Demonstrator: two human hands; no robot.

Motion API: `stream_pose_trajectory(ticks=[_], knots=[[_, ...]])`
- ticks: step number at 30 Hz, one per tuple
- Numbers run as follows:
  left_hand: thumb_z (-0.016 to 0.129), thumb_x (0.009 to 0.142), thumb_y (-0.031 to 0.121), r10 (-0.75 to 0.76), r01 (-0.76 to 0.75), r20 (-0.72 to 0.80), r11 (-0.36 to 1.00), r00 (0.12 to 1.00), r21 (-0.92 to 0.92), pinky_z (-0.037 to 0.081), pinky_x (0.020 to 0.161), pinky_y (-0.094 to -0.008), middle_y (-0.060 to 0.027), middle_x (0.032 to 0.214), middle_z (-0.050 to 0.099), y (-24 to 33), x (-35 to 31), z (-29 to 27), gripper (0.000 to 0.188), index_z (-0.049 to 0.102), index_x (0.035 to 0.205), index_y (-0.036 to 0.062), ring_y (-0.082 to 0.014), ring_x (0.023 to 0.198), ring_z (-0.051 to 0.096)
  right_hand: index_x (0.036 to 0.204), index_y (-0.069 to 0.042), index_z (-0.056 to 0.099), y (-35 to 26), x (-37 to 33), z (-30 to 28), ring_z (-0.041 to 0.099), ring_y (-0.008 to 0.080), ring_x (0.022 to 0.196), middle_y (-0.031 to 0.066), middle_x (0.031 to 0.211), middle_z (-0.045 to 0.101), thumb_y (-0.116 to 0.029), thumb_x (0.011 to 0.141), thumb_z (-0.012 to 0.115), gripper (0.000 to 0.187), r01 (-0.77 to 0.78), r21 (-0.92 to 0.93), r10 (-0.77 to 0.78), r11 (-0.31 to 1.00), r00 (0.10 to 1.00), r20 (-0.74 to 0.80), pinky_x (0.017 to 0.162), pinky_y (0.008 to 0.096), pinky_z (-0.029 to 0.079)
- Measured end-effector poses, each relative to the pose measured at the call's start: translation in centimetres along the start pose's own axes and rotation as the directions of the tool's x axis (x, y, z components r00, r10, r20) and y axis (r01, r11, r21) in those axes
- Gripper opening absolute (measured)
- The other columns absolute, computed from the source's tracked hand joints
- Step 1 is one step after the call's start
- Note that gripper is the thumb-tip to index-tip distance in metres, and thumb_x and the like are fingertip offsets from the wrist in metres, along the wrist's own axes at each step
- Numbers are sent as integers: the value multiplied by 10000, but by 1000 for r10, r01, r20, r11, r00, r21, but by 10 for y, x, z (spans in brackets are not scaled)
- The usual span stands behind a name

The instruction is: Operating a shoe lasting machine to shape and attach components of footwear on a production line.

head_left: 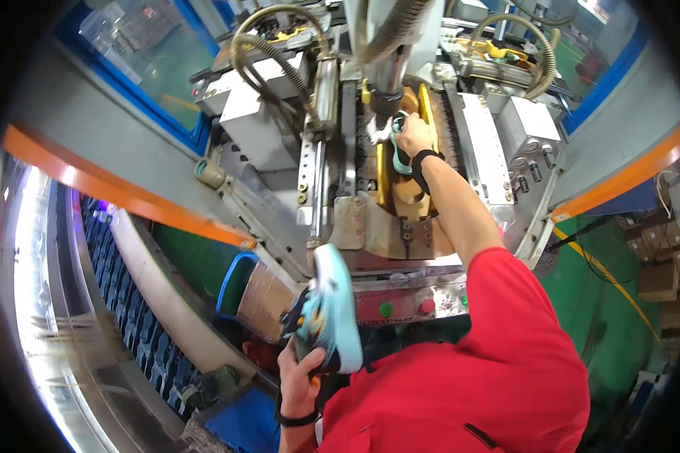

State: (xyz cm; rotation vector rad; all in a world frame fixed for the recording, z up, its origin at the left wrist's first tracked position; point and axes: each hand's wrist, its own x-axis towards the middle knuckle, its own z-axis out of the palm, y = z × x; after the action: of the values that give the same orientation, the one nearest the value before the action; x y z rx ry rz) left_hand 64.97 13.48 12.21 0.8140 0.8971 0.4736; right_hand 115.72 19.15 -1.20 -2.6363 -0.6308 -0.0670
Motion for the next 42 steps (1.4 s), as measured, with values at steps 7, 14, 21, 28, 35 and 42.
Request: stream_pose_trajectory(ticks=[7,14,21,28,35,42], knots=[[655,829,72,100,-214,-598,969,795,-122,550,644,-270,-61,1007,661,-57,-84,-76,396,564,1210,13,-168,839,674,1070,21,517,-9,-77,6,640,392,939,204,1035,651,-152,774,648,367,345,-84,-355,935,898,-262,779,466,537],[665,866,139,-118,-186,-679,915,725,-358,536,578,-267,-21,931,675,-111,-108,-56,224,634,1074,62,-143,775,671,888,-63,635,-4,-321,-15,620,317,859,115,858,623,-69,825,620,65,612,565,-721,554,692,-43,743,412,523],[624,884,173,-151,-147,-581,889,800,-433,548,658,-275,-63,964,678,-164,-164,-24,325,592,1170,20,-168,819,683,938,-97,583,44,-365,104,555,343,1003,114,985,558,-128,862,552,87,645,520,-816,560,539,210,788,463,492],[599,891,125,-164,-357,-709,773,686,-525,577,634,-313,-104,998,680,-217,-219,-40,342,555,1204,-6,-203,809,692,1059,-79,609,38,-367,113,606,373,909,178,1006,625,-195,944,498,198,644,561,-850,520,457,263,783,486,474],[636,879,57,-243,-600,-829,593,503,-537,594,672,-338,-131,932,697,-268,-261,-84,207,624,1063,-37,-229,769,702,1013,-27,655,-87,-368,19,617,168,842,81,930,658,-73,894,590,143,463,813,-859,355,505,88,744,293,492],[665,851,52,-374,-807,-886,412,273,-423,603,657,-427,-149,918,678,-361,-331,-185,225,612,1047,-46,-281,767,697,970,-31,648,-319,-509,-150,554,119,684,51,828,626,-44,874,656,98,468,816,-919,-340,20,-395,631,254,449]])
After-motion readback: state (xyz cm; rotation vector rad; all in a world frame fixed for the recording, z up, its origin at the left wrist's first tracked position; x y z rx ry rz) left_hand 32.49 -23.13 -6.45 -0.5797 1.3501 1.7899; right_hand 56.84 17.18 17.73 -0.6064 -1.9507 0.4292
